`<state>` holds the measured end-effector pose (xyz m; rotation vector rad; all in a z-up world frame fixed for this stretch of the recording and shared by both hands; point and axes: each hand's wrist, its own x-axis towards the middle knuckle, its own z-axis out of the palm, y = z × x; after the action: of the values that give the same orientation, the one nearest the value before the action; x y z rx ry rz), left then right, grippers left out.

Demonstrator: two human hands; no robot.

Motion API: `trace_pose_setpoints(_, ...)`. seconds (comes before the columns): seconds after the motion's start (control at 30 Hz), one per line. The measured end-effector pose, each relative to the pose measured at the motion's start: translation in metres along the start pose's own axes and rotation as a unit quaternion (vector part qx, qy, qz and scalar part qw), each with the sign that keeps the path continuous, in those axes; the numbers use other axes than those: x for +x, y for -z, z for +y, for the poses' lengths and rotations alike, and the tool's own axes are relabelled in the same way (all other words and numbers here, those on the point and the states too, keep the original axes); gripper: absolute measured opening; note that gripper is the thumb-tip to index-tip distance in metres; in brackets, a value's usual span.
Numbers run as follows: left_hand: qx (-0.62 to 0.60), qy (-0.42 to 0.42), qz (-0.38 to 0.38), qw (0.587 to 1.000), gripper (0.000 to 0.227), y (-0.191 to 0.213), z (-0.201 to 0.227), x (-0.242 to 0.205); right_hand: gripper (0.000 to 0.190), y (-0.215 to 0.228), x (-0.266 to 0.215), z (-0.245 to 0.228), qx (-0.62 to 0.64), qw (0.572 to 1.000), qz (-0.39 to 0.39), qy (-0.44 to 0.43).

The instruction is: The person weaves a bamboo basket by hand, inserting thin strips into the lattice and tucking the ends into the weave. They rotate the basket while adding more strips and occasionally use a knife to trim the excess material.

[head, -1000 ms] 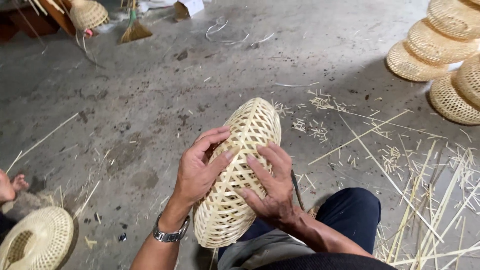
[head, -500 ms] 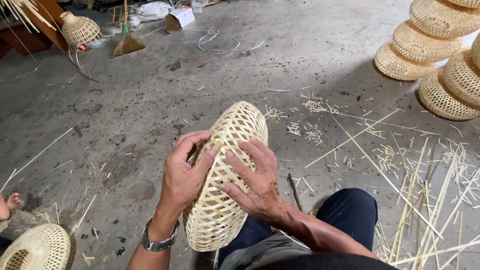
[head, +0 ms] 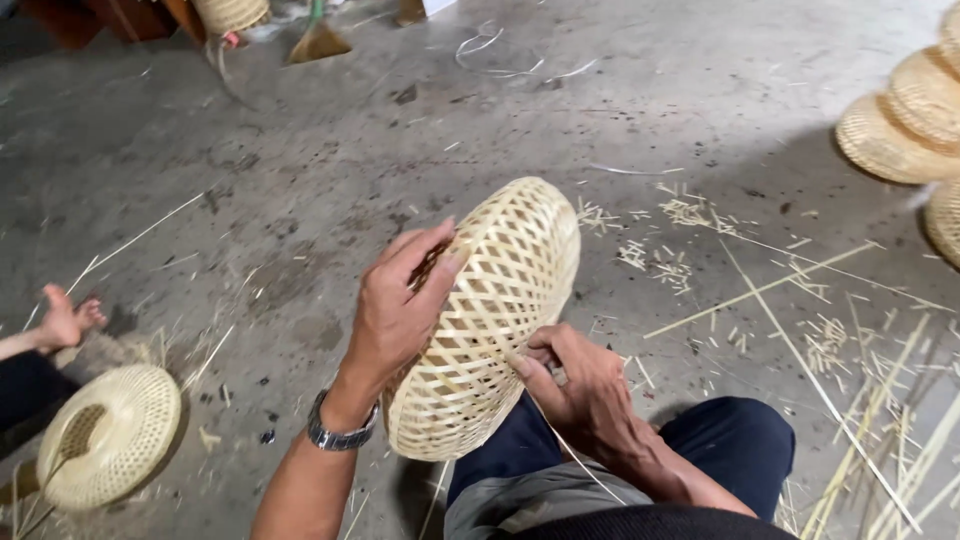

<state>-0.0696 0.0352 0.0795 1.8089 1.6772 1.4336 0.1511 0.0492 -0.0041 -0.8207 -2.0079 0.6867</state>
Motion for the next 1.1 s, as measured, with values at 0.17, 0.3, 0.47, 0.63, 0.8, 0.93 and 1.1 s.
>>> trace_pose_setpoints(0.17, -0.012, -0.01, -0.044, 0.999, 0.035, -0.001, -0.02, -0.002, 0.023, 0.006, 0.007, -0.011, 0.057, 0.981, -0.104, -0.154)
trace_pose_setpoints(0.3, 0.002, -0.007, -0.064, 0.998, 0.038, 0.002, -0.023, -0.005, 0.023, 0.004, 0.005, -0.013, 0.106, 0.984, -0.115, -0.09)
trace_pose_setpoints(0.47, -0.007, -0.011, -0.073, 0.997, 0.041, 0.004, -0.022, -0.007, 0.024, -0.001, 0.002, -0.012, 0.111, 0.961, -0.128, -0.219)
trace_pose_setpoints(0.63, -0.019, -0.002, -0.118, 0.993, 0.057, 0.003, -0.019, -0.007, 0.024, 0.003, 0.001, 0.002, 0.127, 0.946, -0.19, -0.23)
trace_pose_setpoints(0.8, -0.001, -0.011, -0.13, 0.991, 0.057, 0.004, -0.026, -0.009, 0.027, 0.001, -0.002, -0.005, 0.303, 0.884, -0.186, -0.304)
trace_pose_setpoints(0.93, -0.01, -0.016, -0.135, 0.991, 0.056, 0.003, -0.021, -0.011, 0.026, -0.013, -0.013, 0.011, 0.34, 0.891, -0.154, -0.258)
trace_pose_setpoints(1.1, -0.008, -0.007, -0.136, 0.991, 0.054, 0.001, -0.017, -0.011, 0.028, -0.018, -0.019, 0.012, 0.342, 0.892, -0.115, -0.271)
